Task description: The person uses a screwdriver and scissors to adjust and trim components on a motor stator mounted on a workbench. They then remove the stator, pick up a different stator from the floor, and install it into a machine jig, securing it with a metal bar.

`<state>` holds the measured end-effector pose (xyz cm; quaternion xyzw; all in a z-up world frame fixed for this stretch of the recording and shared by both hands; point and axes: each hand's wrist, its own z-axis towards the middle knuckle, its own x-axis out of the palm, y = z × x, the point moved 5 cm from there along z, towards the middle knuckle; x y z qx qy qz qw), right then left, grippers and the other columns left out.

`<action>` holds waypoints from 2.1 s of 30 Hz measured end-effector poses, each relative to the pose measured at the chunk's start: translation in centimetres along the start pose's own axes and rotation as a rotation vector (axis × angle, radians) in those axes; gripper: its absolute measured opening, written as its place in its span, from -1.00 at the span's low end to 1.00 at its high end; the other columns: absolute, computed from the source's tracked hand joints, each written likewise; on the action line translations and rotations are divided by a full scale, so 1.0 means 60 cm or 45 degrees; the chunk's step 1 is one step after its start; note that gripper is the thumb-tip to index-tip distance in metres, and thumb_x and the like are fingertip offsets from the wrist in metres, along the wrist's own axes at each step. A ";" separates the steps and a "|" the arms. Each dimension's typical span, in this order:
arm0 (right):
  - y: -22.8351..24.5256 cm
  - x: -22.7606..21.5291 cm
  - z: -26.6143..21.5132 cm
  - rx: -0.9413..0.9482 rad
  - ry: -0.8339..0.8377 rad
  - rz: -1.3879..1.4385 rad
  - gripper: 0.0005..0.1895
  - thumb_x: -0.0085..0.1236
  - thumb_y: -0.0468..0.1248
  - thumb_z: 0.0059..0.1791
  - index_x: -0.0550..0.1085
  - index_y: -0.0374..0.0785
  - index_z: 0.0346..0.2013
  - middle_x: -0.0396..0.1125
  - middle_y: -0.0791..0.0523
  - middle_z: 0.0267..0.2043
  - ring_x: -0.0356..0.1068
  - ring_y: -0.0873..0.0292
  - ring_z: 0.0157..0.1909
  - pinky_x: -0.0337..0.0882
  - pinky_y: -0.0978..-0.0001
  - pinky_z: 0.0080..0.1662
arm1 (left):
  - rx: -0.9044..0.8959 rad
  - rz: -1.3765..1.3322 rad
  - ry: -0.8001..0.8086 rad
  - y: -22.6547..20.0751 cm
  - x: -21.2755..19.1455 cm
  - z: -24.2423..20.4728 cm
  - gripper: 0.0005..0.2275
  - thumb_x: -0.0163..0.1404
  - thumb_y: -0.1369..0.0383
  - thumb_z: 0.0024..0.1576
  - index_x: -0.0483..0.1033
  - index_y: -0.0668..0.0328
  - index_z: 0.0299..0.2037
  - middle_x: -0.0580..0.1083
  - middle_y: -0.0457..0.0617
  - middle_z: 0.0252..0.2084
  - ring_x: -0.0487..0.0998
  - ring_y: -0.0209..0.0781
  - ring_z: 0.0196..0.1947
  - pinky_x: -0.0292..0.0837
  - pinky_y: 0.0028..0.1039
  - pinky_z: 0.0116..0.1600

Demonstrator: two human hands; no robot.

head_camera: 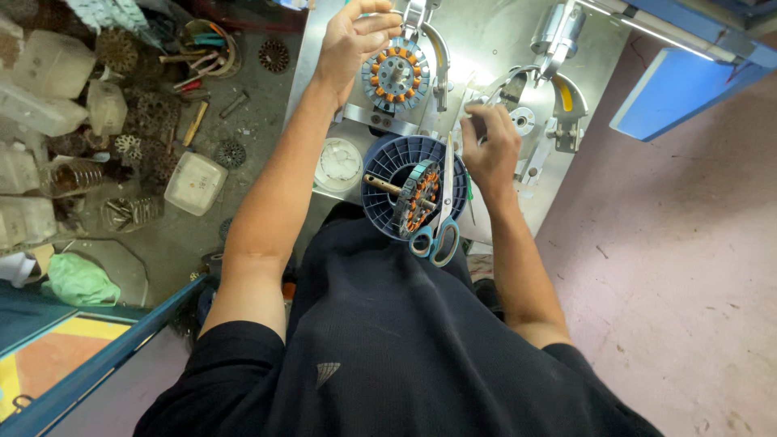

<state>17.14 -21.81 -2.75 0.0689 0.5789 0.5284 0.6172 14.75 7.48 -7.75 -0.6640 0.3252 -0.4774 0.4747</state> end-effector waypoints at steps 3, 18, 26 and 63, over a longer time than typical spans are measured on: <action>0.022 0.059 0.113 -0.147 0.169 0.087 -0.85 0.31 -0.43 0.02 0.53 -0.32 -0.14 0.39 0.05 -0.31 0.44 0.14 -0.38 0.42 0.30 -0.28 | 0.035 0.061 -0.012 0.000 0.017 -0.013 -0.60 -0.06 0.61 0.04 0.44 0.34 0.13 0.62 0.19 0.06 0.62 -0.10 0.10 0.51 -0.39 0.24; 0.002 0.208 0.231 -0.577 0.345 -0.105 -0.78 0.20 -0.47 -0.10 0.63 -0.26 -0.18 0.47 -0.06 -0.23 0.45 -0.15 -0.19 0.39 0.02 -0.18 | 0.210 0.472 -0.128 0.012 0.036 -0.036 -0.57 -0.02 0.55 0.02 0.51 0.33 0.15 0.53 0.06 0.20 0.47 -0.12 0.32 0.22 -0.29 0.45; -0.019 0.206 0.246 -0.477 0.789 0.384 -0.90 0.37 -0.37 -0.01 0.59 -0.28 -0.24 0.49 0.03 -0.19 0.47 0.09 -0.22 0.45 0.27 -0.20 | 0.180 -0.050 0.002 0.015 0.029 -0.009 -0.55 -0.06 0.58 0.01 0.50 0.35 0.16 0.53 0.06 0.20 0.58 -0.17 0.08 0.44 -0.33 0.22; 0.152 -0.023 0.137 -0.435 0.734 -0.024 -0.86 0.08 -0.49 -0.06 0.58 -0.32 -0.29 0.43 0.08 -0.26 0.43 0.05 -0.21 0.41 0.20 -0.18 | 0.373 0.929 0.069 -0.111 0.098 -0.214 -0.98 0.10 0.50 0.08 0.58 0.24 -0.33 0.55 0.03 -0.25 0.58 -0.04 -0.14 0.47 -0.30 -0.03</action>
